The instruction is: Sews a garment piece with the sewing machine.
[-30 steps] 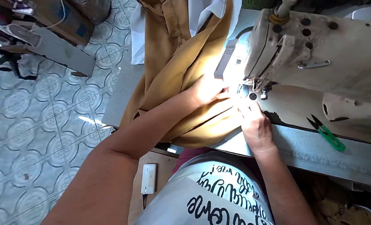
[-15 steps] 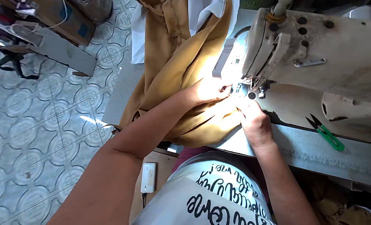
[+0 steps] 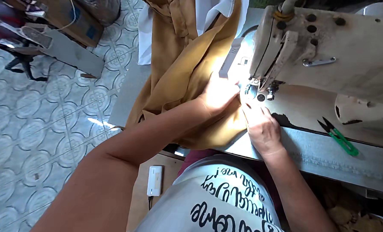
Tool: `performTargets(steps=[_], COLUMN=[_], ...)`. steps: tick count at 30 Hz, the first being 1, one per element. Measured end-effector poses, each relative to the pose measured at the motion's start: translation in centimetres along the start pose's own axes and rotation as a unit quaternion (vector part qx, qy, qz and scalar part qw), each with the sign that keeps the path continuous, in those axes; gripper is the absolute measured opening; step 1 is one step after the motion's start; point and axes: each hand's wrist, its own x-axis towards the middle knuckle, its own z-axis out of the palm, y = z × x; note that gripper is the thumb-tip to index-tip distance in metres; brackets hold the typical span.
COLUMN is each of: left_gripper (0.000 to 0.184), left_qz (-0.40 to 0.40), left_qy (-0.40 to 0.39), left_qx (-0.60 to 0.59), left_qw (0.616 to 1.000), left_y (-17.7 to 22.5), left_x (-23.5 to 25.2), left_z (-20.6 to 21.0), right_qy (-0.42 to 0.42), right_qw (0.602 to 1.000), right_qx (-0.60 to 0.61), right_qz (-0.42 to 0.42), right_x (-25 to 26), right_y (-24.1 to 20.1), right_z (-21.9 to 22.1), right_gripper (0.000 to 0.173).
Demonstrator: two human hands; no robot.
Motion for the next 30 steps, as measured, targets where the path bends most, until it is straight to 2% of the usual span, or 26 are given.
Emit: performTargets(steps=[3, 4, 6, 9, 12, 19, 27, 30], left_gripper=[0.034, 0.040, 0.043, 0.034, 0.039, 0.051, 0.039, 0.034], left_qz=[-0.069, -0.097, -0.140, -0.094, -0.051, 0.048, 0.129, 0.157], left_qy=[-0.117, -0.134, -0.086, 0.086, 0.113, 0.048, -0.029, -0.013], left_qx=[0.056, 0.067, 0.062, 0.020, -0.022, -0.070, -0.104, -0.108], left_qw=[0.989, 0.984, 0.985, 0.992, 0.992, 0.995, 0.986, 0.982], left_y=[3.6, 4.2, 4.6, 3.3, 1.1, -1.2, -3.4, -3.8], left_x=[-0.5, -0.7, -1.7, -2.8, -2.4, 0.1, 1.7, 2.0], left_z=[-1.0, -0.5, 0.9, 3.0, 3.6, 2.3, 1.2, 1.4], right_qy=[-0.013, -0.008, 0.008, 0.013, 0.022, 0.032, 0.039, 0.039], right_qw=[0.999, 0.999, 0.999, 1.000, 0.999, 0.996, 0.992, 0.990], right_qx=[-0.031, -0.030, -0.031, -0.026, -0.022, -0.013, 0.010, 0.015], right_qz=[-0.012, -0.012, -0.011, 0.002, 0.024, 0.088, 0.118, 0.132], right_x=[-0.1, -0.1, -0.1, 0.0, 0.1, 0.7, 1.0, 1.0], right_y=[-0.1, -0.1, -0.2, -0.1, -0.4, -1.6, -2.6, -2.7], right_z=[-0.1, -0.1, 0.0, 0.2, 0.4, 1.2, 1.8, 2.0], right_gripper=[0.036, 0.035, 0.032, 0.031, 0.029, 0.033, 0.035, 0.036])
